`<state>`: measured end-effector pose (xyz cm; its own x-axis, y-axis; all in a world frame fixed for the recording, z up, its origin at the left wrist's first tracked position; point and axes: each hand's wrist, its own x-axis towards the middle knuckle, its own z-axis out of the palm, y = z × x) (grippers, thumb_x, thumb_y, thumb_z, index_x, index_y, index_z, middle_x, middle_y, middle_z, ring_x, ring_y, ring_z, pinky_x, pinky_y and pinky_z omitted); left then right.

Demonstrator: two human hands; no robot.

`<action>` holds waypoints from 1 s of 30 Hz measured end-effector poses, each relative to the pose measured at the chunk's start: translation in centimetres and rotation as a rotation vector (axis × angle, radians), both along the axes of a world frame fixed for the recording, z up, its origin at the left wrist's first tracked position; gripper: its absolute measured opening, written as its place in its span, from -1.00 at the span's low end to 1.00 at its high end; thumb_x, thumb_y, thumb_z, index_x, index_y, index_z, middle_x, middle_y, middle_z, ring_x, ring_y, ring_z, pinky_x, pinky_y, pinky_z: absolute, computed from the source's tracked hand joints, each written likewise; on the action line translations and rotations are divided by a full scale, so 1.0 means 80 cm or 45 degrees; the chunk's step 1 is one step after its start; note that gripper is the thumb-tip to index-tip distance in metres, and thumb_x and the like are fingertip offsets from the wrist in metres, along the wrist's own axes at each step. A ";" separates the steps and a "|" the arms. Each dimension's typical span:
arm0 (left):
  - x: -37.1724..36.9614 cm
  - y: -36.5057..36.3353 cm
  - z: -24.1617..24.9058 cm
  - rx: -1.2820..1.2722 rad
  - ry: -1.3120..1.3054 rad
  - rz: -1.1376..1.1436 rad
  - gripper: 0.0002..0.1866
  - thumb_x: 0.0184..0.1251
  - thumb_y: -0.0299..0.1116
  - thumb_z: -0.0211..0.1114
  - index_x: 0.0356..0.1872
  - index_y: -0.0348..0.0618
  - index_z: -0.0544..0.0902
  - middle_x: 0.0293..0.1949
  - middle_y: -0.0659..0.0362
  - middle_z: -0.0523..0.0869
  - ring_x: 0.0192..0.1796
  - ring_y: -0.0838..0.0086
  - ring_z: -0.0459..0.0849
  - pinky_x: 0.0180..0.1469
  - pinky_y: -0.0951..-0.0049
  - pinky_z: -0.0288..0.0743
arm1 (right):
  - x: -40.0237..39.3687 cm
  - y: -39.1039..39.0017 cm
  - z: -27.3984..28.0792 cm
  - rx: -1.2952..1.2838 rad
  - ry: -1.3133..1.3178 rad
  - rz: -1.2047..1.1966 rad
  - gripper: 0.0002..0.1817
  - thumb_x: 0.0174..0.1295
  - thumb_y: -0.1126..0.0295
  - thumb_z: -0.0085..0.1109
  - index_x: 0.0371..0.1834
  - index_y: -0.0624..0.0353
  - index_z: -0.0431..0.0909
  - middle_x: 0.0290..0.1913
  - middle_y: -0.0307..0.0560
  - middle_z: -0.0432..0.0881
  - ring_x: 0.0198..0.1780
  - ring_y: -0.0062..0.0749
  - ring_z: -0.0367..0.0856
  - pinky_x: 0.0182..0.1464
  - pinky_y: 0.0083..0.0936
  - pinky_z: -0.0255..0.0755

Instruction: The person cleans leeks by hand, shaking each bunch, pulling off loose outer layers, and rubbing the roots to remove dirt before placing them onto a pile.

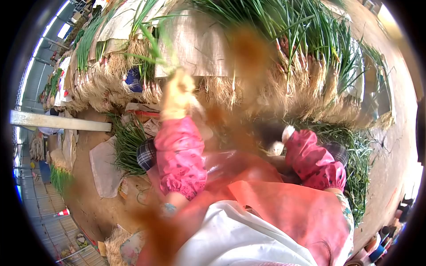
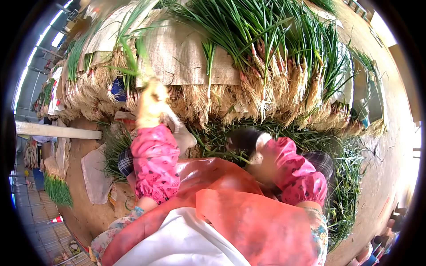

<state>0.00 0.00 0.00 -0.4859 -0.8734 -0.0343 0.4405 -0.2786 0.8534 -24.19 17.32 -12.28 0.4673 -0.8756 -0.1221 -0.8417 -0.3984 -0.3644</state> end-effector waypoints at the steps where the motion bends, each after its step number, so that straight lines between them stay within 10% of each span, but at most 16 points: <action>1: -0.026 0.010 -0.013 0.054 -0.318 -0.024 -0.73 0.20 -0.19 0.27 -0.27 -0.19 0.51 -0.65 0.40 0.42 -0.65 0.64 0.35 -0.62 0.66 0.23 | 0.000 0.010 0.000 0.021 0.001 -0.011 -0.70 0.22 0.09 -0.01 -0.20 0.07 0.49 -0.33 0.00 0.59 -0.32 -0.28 0.60 -0.28 -0.30 0.51; 3: -0.077 -0.013 -0.051 -0.152 -0.828 -0.125 -0.74 0.13 -0.22 0.33 -0.31 -0.19 0.54 -0.64 0.33 0.50 -0.62 0.62 0.42 -0.58 0.59 0.32 | 0.012 -0.023 0.121 -0.277 -0.578 -0.639 -0.73 0.17 0.16 0.03 -0.30 0.15 0.46 -0.48 0.01 0.57 -0.43 -0.20 0.57 -0.34 -0.28 0.48; 5: -0.133 -0.015 -0.143 -0.829 -1.267 0.260 -0.76 0.07 -0.26 0.38 -0.36 -0.17 0.57 -0.61 0.25 0.58 -0.58 0.59 0.50 -0.54 0.52 0.39 | -0.029 -0.060 0.127 -0.208 -0.447 -0.952 -0.72 0.14 0.17 0.06 -0.29 0.18 0.45 -0.56 0.05 0.54 -0.48 -0.13 0.57 -0.37 -0.26 0.46; 7: -0.133 0.020 -0.066 -0.542 -1.253 0.064 -0.78 0.08 -0.37 0.30 -0.31 -0.32 0.59 -0.47 0.08 0.67 -0.43 0.46 0.62 -0.39 0.48 0.49 | -0.057 -0.072 0.119 -0.676 -0.167 -1.011 -0.70 0.13 0.14 0.07 -0.33 0.19 0.45 -0.62 0.02 0.53 -0.50 -0.12 0.59 -0.46 -0.21 0.44; 12: -0.068 0.019 -0.046 0.384 0.016 -0.218 -0.91 0.18 -0.39 0.22 -0.41 -0.10 0.48 -0.64 0.36 0.46 -0.65 0.71 0.39 -0.64 0.72 0.26 | -0.058 -0.120 0.098 -0.850 0.601 -1.085 -0.61 0.09 0.06 0.11 -0.47 0.24 0.46 -0.71 0.04 0.51 -0.68 -0.13 0.53 -0.71 -0.12 0.29; 15: -0.108 0.060 -0.057 0.220 -0.638 -0.203 -0.79 0.16 -0.22 0.30 -0.42 -0.08 0.48 -0.65 0.39 0.43 -0.65 0.71 0.36 -0.60 0.71 0.25 | -0.067 -0.166 0.067 -0.744 1.168 -0.640 -0.69 0.06 0.15 0.09 -0.54 0.21 0.51 -0.70 0.02 0.51 -0.67 -0.14 0.55 -0.75 -0.11 0.28; 17: -0.131 0.062 -0.073 0.020 -0.997 -0.001 -0.66 0.14 -0.09 0.31 -0.26 -0.15 0.56 -0.59 0.31 0.54 -0.64 0.65 0.41 -0.58 0.74 0.27 | -0.049 -0.128 0.140 -0.649 0.319 -1.017 -0.77 0.06 0.28 0.05 -0.39 0.22 0.58 -0.63 0.03 0.56 -0.57 -0.12 0.58 -0.53 -0.27 0.41; 22: -0.159 0.092 -0.050 0.341 -0.187 -0.127 -0.74 0.18 -0.14 0.29 -0.31 -0.11 0.58 -0.54 0.30 0.55 -0.60 0.59 0.51 -0.60 0.67 0.38 | -0.010 -0.104 0.143 0.077 -1.364 -0.989 -0.70 0.20 0.38 0.00 -0.06 0.30 0.51 -0.37 -0.13 0.63 -0.46 -0.49 0.59 -0.35 -0.63 0.48; 25: -0.152 0.072 -0.094 0.289 -0.247 -0.192 -0.79 0.22 -0.20 0.26 -0.33 -0.13 0.58 -0.58 0.30 0.53 -0.62 0.60 0.49 -0.63 0.63 0.39 | -0.024 -0.097 0.126 0.514 -1.612 -0.873 -0.68 0.22 0.39 -0.01 -0.01 0.34 0.43 -0.37 -0.09 0.58 -0.43 -0.59 0.51 -0.42 -0.68 0.40; 30: -0.112 0.060 -0.115 0.501 0.002 -0.378 -0.78 0.33 -0.24 0.10 -0.19 -0.17 0.56 -0.57 0.30 0.50 -0.64 0.62 0.42 -0.60 0.62 0.34 | -0.044 -0.100 0.112 0.167 -2.026 -1.126 -0.74 0.27 0.38 -0.04 -0.07 0.29 0.45 -0.49 -0.24 0.46 -0.52 -0.60 0.38 -0.48 -0.69 0.33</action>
